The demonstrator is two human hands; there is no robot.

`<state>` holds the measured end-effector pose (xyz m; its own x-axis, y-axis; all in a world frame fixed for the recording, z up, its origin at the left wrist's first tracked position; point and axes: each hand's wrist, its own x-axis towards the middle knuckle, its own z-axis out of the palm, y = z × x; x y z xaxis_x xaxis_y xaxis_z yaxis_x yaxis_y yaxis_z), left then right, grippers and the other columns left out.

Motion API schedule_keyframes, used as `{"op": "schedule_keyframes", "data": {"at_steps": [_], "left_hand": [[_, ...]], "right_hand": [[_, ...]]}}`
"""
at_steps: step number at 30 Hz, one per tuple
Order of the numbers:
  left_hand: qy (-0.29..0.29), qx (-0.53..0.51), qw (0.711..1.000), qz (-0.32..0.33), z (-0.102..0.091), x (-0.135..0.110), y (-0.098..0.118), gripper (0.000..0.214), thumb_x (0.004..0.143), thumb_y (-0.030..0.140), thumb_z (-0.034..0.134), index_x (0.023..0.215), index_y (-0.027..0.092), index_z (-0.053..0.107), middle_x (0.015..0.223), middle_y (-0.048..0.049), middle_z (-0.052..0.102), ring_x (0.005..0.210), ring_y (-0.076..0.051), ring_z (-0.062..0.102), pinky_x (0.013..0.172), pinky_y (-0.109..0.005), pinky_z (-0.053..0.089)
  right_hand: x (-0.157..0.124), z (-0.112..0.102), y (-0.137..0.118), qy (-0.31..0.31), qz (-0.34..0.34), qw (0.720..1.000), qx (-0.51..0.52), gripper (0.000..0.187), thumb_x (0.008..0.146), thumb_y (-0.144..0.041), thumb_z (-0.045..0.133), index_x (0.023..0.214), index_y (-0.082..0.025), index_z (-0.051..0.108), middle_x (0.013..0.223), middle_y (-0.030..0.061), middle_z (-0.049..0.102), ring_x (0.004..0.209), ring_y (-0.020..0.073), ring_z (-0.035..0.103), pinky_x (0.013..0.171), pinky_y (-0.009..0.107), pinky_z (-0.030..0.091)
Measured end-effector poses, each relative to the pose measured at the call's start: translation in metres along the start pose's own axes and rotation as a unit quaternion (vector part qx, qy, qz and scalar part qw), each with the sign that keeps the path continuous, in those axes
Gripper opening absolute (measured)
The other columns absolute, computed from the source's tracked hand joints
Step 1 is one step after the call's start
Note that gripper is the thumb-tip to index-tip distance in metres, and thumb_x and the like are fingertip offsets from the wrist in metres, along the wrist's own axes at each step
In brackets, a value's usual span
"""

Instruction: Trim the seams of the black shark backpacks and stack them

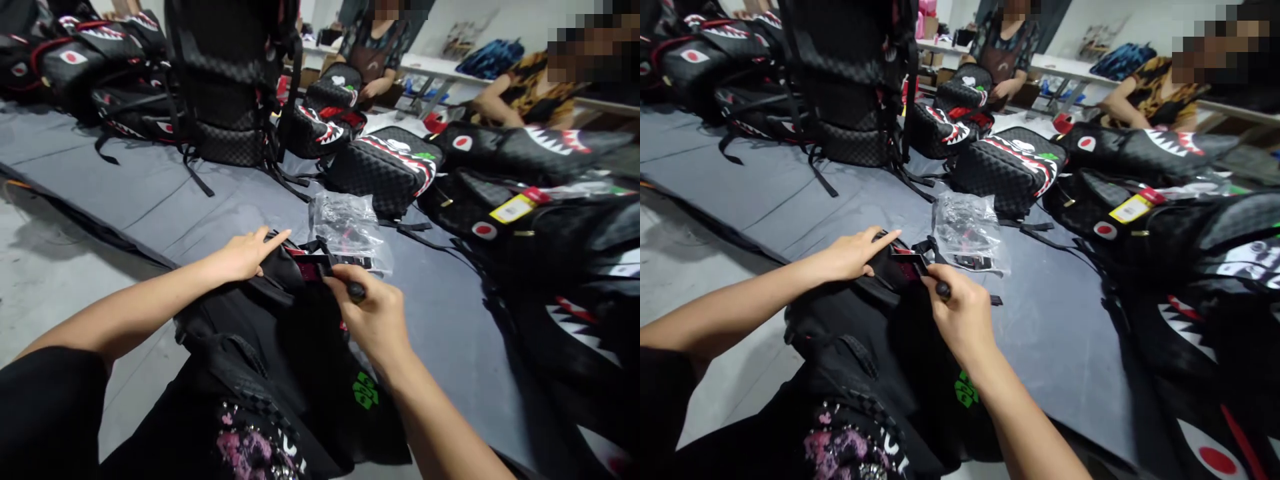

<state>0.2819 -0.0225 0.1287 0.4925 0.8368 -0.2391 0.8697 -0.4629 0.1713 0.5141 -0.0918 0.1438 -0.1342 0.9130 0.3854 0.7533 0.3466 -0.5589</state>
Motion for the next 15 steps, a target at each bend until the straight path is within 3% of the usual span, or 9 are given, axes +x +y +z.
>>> {"op": "schedule_keyframes", "data": {"at_steps": [4, 7, 9, 11, 15], "left_hand": [[0.001, -0.013, 1.000, -0.001, 0.000, -0.001, -0.002, 0.102, 0.083, 0.011, 0.064, 0.162, 0.031, 0.003, 0.158, -0.0211, 0.031, 0.125, -0.039, 0.059, 0.095, -0.044, 0.052], [0.043, -0.141, 0.989, 0.032, 0.009, -0.008, -0.019, 0.098, 0.087, 0.017, 0.061, 0.162, 0.028, -0.001, 0.165, -0.0167, 0.023, 0.141, -0.035, 0.046, 0.110, -0.045, 0.044], [0.088, -0.254, 0.963, 0.035, 0.020, -0.020, -0.034, 0.093, 0.092, 0.030, 0.057, 0.162, 0.023, -0.004, 0.168, -0.0150, 0.018, 0.151, -0.031, 0.032, 0.119, -0.043, 0.035], [0.097, -0.318, 0.943, 0.017, 0.036, -0.036, -0.045, 0.095, 0.092, 0.043, 0.058, 0.162, 0.021, -0.002, 0.168, -0.0151, 0.016, 0.154, -0.029, 0.025, 0.123, -0.043, 0.030], [0.102, -0.323, 0.940, -0.032, 0.062, -0.059, -0.051, 0.097, 0.085, 0.045, 0.067, 0.162, 0.024, 0.011, 0.166, -0.0122, 0.025, 0.151, -0.030, 0.032, 0.123, -0.045, 0.031]], "right_hand": [[0.010, 0.028, -0.018, -0.162, 0.037, 0.983, -0.082, 0.023, 0.092, -0.023, 0.056, 0.105, -0.023, 0.074, 0.090, 0.0055, 0.080, 0.078, 0.0222, 0.075, 0.068, 0.027, 0.049], [0.018, 0.040, -0.028, -0.252, 0.065, 0.951, -0.166, 0.025, 0.093, -0.022, 0.055, 0.109, -0.026, 0.074, 0.096, 0.0056, 0.080, 0.086, 0.0234, 0.075, 0.071, 0.027, 0.047], [0.021, 0.044, -0.034, -0.286, 0.073, 0.935, -0.198, 0.026, 0.094, -0.023, 0.055, 0.111, -0.027, 0.074, 0.097, 0.0056, 0.080, 0.090, 0.0241, 0.075, 0.072, 0.028, 0.046], [0.023, 0.046, -0.039, -0.304, 0.057, 0.927, -0.212, 0.026, 0.094, -0.023, 0.054, 0.110, -0.028, 0.074, 0.099, 0.0051, 0.079, 0.093, 0.0235, 0.073, 0.073, 0.027, 0.046], [0.029, 0.053, -0.047, -0.323, -0.018, 0.913, -0.247, 0.026, 0.091, -0.014, 0.052, 0.102, -0.024, 0.073, 0.104, 0.0063, 0.077, 0.099, 0.0225, 0.070, 0.073, 0.026, 0.045]]}}
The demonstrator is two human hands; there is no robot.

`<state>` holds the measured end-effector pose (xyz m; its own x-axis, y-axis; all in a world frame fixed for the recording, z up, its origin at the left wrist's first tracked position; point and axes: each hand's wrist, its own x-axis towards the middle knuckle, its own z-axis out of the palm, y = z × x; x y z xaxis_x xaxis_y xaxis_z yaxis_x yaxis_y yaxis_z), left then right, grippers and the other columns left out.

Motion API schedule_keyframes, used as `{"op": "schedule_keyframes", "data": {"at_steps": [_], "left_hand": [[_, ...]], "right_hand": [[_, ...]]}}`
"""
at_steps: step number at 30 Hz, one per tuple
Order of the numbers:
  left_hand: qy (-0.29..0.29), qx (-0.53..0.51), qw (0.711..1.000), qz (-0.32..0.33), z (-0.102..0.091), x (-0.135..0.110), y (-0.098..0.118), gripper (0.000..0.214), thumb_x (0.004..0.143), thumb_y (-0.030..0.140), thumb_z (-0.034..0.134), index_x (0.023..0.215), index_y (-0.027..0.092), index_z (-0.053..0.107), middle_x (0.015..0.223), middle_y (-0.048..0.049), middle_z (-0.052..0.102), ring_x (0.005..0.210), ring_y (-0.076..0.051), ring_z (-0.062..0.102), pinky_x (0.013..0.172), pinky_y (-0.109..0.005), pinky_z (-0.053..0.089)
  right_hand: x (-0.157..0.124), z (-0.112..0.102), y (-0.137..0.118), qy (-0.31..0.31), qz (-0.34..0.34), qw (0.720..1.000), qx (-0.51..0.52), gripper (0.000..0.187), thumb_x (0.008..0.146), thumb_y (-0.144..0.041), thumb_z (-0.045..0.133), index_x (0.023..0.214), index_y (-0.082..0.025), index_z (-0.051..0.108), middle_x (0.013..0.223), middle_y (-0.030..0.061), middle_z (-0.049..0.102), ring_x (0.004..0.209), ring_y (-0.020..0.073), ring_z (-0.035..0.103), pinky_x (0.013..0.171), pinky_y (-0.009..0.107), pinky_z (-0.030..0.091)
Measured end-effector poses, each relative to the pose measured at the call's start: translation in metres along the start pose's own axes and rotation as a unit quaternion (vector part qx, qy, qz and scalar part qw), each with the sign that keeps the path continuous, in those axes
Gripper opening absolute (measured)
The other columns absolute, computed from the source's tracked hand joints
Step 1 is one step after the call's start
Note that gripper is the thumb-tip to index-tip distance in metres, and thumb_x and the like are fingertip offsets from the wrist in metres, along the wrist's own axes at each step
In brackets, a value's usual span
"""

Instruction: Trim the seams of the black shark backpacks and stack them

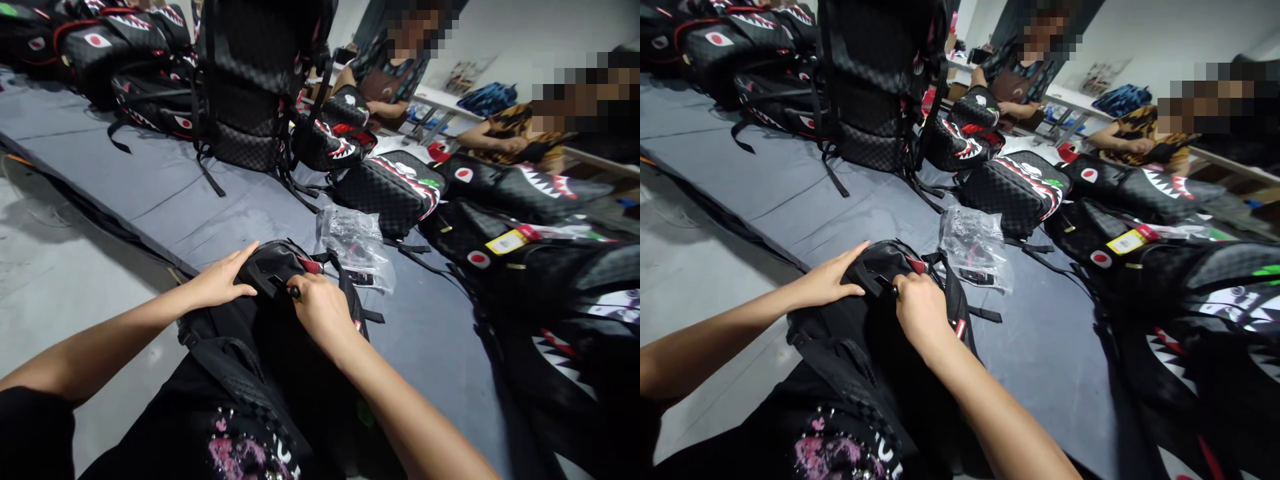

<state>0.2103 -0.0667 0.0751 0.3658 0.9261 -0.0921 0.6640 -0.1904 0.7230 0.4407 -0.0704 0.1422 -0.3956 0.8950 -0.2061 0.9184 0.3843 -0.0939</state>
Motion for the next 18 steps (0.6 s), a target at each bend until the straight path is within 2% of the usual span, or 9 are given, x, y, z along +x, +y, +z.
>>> {"op": "schedule_keyframes", "data": {"at_steps": [2, 6, 10, 12, 15, 18], "left_hand": [[0.027, -0.002, 1.000, 0.005, 0.006, -0.003, -0.002, 0.094, 0.085, 0.042, 0.068, 0.161, 0.023, 0.017, 0.164, -0.0113, 0.032, 0.149, -0.028, 0.036, 0.122, -0.044, 0.034], [0.043, -0.002, 0.999, 0.020, 0.013, 0.001, -0.002, 0.093, 0.083, 0.038, 0.071, 0.160, 0.021, 0.021, 0.161, -0.0113, 0.037, 0.148, -0.027, 0.039, 0.121, -0.042, 0.037], [0.048, 0.007, 0.999, 0.011, 0.013, 0.003, -0.004, 0.091, 0.084, 0.035, 0.070, 0.160, 0.022, 0.022, 0.160, -0.0113, 0.039, 0.146, -0.028, 0.041, 0.118, -0.043, 0.040], [0.045, 0.008, 0.999, 0.005, 0.012, 0.003, -0.005, 0.092, 0.084, 0.036, 0.070, 0.160, 0.021, 0.021, 0.161, -0.0120, 0.038, 0.146, -0.028, 0.042, 0.118, -0.044, 0.040], [0.038, -0.002, 0.999, 0.010, 0.012, 0.003, -0.005, 0.095, 0.083, 0.036, 0.071, 0.161, 0.020, 0.019, 0.161, -0.0123, 0.036, 0.147, -0.028, 0.040, 0.119, -0.043, 0.039], [0.037, -0.010, 0.999, 0.017, 0.012, 0.002, -0.004, 0.095, 0.083, 0.036, 0.069, 0.161, 0.021, 0.017, 0.163, -0.0119, 0.033, 0.149, -0.027, 0.036, 0.122, -0.044, 0.035]], "right_hand": [[0.008, -0.001, -0.004, -0.031, -0.013, 0.999, -0.022, 0.027, 0.089, -0.014, 0.052, 0.104, -0.023, 0.073, 0.101, 0.0067, 0.077, 0.094, 0.0226, 0.071, 0.071, 0.026, 0.045], [0.025, 0.001, -0.011, -0.088, -0.022, 0.994, -0.068, 0.031, 0.089, -0.011, 0.051, 0.106, -0.022, 0.074, 0.097, 0.0110, 0.078, 0.091, 0.0244, 0.074, 0.070, 0.027, 0.046], [0.029, 0.004, -0.012, -0.118, -0.077, 0.987, -0.078, 0.033, 0.088, -0.008, 0.049, 0.106, -0.020, 0.074, 0.100, 0.0118, 0.078, 0.096, 0.0253, 0.074, 0.072, 0.028, 0.047], [0.028, 0.002, -0.010, -0.110, -0.078, 0.988, -0.080, 0.032, 0.090, -0.008, 0.047, 0.107, -0.019, 0.072, 0.104, 0.0108, 0.078, 0.096, 0.0248, 0.074, 0.071, 0.027, 0.047], [0.033, 0.001, -0.012, -0.050, -0.054, 0.995, -0.068, 0.029, 0.095, -0.015, 0.047, 0.114, -0.019, 0.068, 0.108, 0.0099, 0.076, 0.094, 0.0246, 0.074, 0.069, 0.028, 0.046], [0.045, 0.000, -0.024, -0.038, -0.083, 0.995, -0.035, 0.028, 0.095, -0.019, 0.049, 0.116, -0.021, 0.067, 0.106, 0.0099, 0.077, 0.098, 0.0254, 0.073, 0.074, 0.029, 0.048]]}}
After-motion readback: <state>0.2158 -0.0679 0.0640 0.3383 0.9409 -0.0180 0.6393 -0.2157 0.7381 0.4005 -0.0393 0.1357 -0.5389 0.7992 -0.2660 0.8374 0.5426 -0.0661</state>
